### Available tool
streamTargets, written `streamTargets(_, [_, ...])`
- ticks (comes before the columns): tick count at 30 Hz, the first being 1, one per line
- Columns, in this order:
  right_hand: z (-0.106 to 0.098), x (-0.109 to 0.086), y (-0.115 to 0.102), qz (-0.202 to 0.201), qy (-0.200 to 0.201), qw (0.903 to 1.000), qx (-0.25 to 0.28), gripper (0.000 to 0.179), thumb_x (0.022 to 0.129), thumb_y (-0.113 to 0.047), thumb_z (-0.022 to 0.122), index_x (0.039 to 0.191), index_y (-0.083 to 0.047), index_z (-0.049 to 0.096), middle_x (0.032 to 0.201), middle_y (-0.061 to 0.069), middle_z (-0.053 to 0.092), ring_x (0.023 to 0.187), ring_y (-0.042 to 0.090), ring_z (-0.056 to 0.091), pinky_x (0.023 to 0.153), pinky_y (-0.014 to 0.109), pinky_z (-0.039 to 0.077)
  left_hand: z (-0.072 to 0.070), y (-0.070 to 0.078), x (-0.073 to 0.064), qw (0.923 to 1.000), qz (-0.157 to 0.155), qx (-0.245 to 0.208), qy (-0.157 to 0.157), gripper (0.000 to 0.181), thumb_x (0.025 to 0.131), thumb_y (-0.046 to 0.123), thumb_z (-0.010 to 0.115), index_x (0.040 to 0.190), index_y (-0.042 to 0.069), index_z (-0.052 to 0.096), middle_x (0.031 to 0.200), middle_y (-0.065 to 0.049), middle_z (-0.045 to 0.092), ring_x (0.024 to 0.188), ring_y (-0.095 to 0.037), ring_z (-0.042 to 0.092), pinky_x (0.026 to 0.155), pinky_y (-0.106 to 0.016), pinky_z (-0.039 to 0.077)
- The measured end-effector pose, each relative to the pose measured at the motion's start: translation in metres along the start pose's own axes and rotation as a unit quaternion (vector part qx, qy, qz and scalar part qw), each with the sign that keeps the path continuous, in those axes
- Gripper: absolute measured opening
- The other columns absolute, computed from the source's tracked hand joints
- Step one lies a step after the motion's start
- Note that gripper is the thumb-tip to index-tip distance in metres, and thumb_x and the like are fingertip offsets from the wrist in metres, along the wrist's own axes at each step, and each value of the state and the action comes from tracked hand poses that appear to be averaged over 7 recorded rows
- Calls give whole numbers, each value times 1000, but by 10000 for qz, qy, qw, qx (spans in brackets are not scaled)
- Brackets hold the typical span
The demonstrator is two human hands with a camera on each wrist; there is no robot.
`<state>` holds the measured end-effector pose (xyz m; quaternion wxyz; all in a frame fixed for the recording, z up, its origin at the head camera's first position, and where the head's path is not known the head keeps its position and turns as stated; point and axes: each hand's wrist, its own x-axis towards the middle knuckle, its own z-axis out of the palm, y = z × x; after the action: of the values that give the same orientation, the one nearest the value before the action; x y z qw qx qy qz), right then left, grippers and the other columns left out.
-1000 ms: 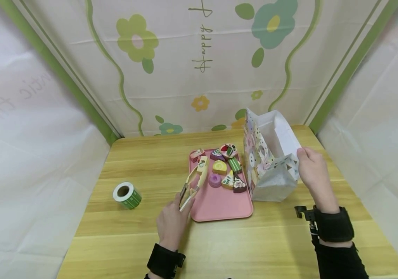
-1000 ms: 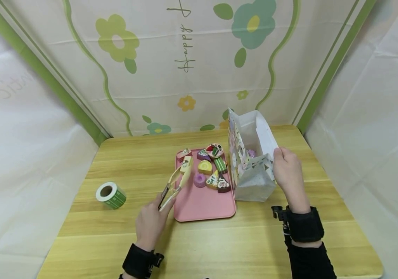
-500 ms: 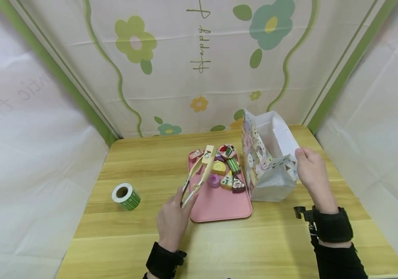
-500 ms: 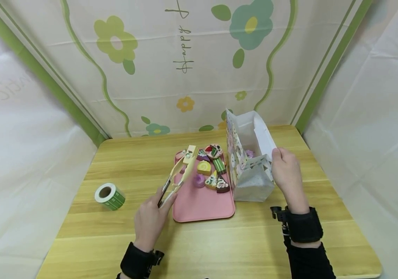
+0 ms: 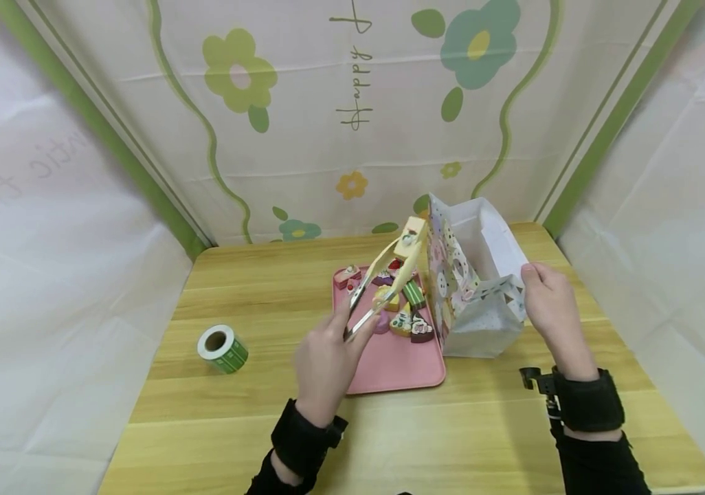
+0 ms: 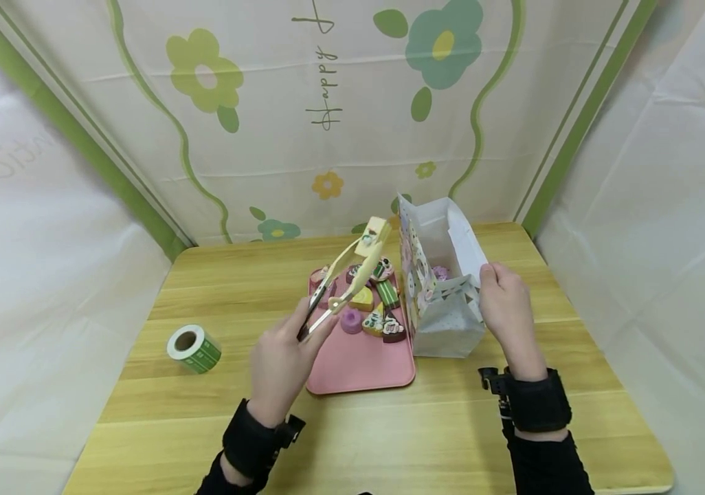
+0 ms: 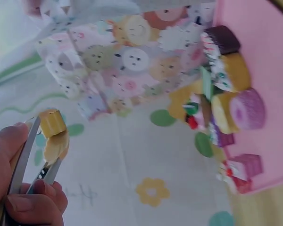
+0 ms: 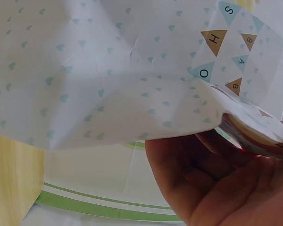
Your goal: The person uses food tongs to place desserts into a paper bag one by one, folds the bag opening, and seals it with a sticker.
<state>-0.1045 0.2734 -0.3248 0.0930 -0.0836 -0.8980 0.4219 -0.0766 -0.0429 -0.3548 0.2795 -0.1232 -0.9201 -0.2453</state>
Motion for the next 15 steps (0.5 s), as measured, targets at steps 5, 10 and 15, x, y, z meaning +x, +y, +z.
streamTargets(5, [-1,-1,1,120,-50,9999,79,55,105,-34,24,127,9,51,116,27,53,93,34,50,69,41,39,6,24,26,9985,543,23,46,57,90,57,55,121,10,64,60,6,43,43,-6,26,40,-22,18])
streamTargets(10, [-1,-1,2,90,-34,9999,45,53,105,-33,24,123,8,54,106,23,54,82,29,48,63,37,39,17,41,44,9956,916,218,-15,52,92,55,53,120,12,62,62,6,42,43,-6,27,41,-22,18])
streamTargets(15, [-2,-1,2,49,25,10000,51,52,106,-32,25,122,8,54,104,23,54,82,30,47,64,38,38,27,53,53,9958,876,158,-212,46,91,55,56,111,13,61,60,7,36,41,-7,27,40,-22,18])
